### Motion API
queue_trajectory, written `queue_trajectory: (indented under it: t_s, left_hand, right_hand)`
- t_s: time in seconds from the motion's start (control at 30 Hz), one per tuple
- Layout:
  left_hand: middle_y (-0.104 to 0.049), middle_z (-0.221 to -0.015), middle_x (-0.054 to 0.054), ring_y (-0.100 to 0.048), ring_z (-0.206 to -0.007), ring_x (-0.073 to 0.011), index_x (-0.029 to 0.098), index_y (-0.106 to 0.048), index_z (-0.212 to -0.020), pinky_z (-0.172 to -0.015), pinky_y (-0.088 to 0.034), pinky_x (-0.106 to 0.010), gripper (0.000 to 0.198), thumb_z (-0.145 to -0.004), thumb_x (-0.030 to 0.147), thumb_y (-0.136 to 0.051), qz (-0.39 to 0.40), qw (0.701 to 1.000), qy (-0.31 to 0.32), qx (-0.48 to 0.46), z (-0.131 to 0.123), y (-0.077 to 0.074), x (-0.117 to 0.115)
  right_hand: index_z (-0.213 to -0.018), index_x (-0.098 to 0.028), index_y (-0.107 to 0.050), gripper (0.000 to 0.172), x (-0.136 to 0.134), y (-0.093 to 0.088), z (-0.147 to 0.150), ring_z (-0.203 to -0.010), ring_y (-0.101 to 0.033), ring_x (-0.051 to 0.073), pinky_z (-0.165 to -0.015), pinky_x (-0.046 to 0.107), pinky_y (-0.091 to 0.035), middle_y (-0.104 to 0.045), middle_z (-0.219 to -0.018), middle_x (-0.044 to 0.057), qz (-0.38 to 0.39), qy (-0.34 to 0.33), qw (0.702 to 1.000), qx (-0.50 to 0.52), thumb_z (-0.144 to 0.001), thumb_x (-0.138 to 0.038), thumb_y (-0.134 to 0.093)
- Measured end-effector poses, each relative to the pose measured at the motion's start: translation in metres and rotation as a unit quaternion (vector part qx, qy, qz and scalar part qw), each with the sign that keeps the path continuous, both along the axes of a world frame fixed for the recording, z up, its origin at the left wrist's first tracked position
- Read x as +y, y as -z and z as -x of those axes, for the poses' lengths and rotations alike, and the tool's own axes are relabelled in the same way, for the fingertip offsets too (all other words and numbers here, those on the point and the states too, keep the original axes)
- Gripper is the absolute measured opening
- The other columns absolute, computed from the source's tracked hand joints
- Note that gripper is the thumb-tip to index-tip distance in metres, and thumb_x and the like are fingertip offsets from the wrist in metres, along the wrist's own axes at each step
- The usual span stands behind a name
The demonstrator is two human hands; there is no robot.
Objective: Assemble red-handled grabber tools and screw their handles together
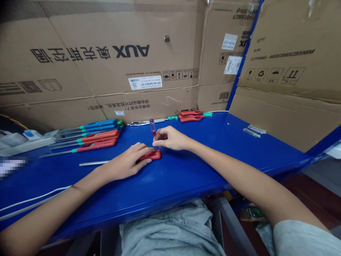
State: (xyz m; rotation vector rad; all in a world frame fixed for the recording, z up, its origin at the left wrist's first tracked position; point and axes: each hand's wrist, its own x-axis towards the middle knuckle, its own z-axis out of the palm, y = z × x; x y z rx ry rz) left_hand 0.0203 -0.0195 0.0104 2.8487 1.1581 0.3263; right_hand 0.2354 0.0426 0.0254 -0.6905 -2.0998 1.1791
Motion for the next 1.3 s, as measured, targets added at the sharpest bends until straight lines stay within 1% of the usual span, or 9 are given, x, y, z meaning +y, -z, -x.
queue_trajectory:
  t_s: [0.2, 0.43, 0.67, 0.87, 1.07, 1.13, 1.23, 1.3]
  left_hand:
    - [-0.058, -0.104, -0.008, -0.049, -0.095, -0.0229, 0.022, -0.056, -0.123, -0.086, -0.043, -0.038, 0.032, -0.101, 0.036, -0.038, 0.000, 1.000, 0.002, -0.003, 0.000, -0.001, 0.000]
    - [-0.058, -0.105, -0.007, -0.049, -0.095, -0.0229, 0.023, -0.055, -0.122, -0.085, -0.043, -0.038, 0.031, -0.101, 0.036, -0.037, -0.001, 1.000, 0.001, 0.004, 0.000, -0.001, 0.000]
    - [-0.058, -0.102, -0.007, -0.049, -0.094, -0.0232, 0.022, -0.056, -0.122, -0.084, -0.042, -0.037, 0.031, -0.101, 0.036, -0.039, 0.001, 1.000, -0.002, 0.005, -0.001, -0.001, 0.000]
    - [-0.057, -0.102, -0.007, -0.049, -0.094, -0.0232, 0.022, -0.055, -0.122, -0.084, -0.042, -0.037, 0.030, -0.101, 0.036, -0.039, -0.003, 1.000, 0.000, 0.005, 0.000, -0.001, 0.000]
    - [-0.058, -0.106, -0.008, -0.049, -0.096, -0.0238, 0.022, -0.054, -0.125, -0.086, -0.042, -0.039, 0.031, -0.100, 0.035, -0.039, 0.005, 1.000, -0.003, 0.008, -0.001, -0.002, 0.000]
    - [-0.059, -0.108, -0.008, -0.050, -0.098, -0.0240, 0.022, -0.053, -0.126, -0.087, -0.042, -0.039, 0.032, -0.100, 0.034, -0.039, 0.006, 1.000, 0.000, 0.004, -0.001, -0.002, 0.000]
    - [-0.058, -0.111, -0.009, -0.050, -0.101, -0.0241, 0.023, -0.053, -0.127, -0.089, -0.042, -0.040, 0.032, -0.100, 0.034, -0.040, 0.005, 1.000, 0.007, -0.006, -0.001, -0.001, 0.000]
    - [-0.059, -0.109, -0.008, -0.051, -0.100, -0.0239, 0.023, -0.054, -0.125, -0.089, -0.043, -0.040, 0.031, -0.100, 0.035, -0.040, 0.003, 1.000, 0.008, -0.012, -0.001, -0.001, 0.000]
  right_hand:
    - [-0.071, -0.015, -0.058, 0.019, 0.001, 0.004, 0.002, -0.064, -0.058, 0.012, -0.065, 0.028, -0.046, -0.062, -0.067, -0.001, 0.000, 0.003, 1.000, 0.010, -0.073, -0.028, -0.071]
    - [-0.072, -0.016, -0.056, 0.022, 0.001, 0.006, 0.003, -0.065, -0.056, 0.012, -0.064, 0.027, -0.046, -0.060, -0.068, -0.001, -0.009, 0.008, 1.000, 0.000, -0.073, -0.031, -0.071]
    - [-0.074, -0.016, -0.054, 0.027, 0.001, 0.007, 0.003, -0.064, -0.051, 0.011, -0.063, 0.025, -0.042, -0.056, -0.068, -0.002, -0.018, -0.001, 1.000, -0.006, -0.075, -0.037, -0.071]
    - [-0.074, -0.017, -0.052, 0.028, -0.001, 0.007, 0.004, -0.062, -0.048, 0.010, -0.061, 0.025, -0.040, -0.052, -0.068, -0.003, -0.034, -0.003, 0.999, -0.015, -0.077, -0.039, -0.069]
    - [-0.069, -0.017, -0.051, 0.025, -0.001, 0.008, 0.003, -0.063, -0.048, 0.011, -0.061, 0.025, -0.040, -0.055, -0.068, -0.002, -0.075, 0.001, 0.997, -0.036, -0.079, -0.034, -0.066]
    - [-0.068, -0.017, -0.052, 0.023, 0.000, 0.010, 0.003, -0.062, -0.048, 0.011, -0.060, 0.024, -0.040, -0.055, -0.067, -0.002, -0.091, 0.014, 0.995, -0.035, -0.079, -0.033, -0.066]
    - [-0.074, -0.016, -0.057, 0.019, 0.001, 0.013, 0.004, -0.069, -0.055, 0.013, -0.065, 0.026, -0.044, -0.061, -0.075, 0.001, -0.098, 0.041, 0.994, -0.027, -0.077, -0.031, -0.068]
    - [-0.079, -0.016, -0.060, 0.016, 0.001, 0.015, 0.005, -0.074, -0.059, 0.014, -0.070, 0.027, -0.047, -0.064, -0.079, 0.002, -0.094, 0.044, 0.994, -0.034, -0.078, -0.030, -0.067]
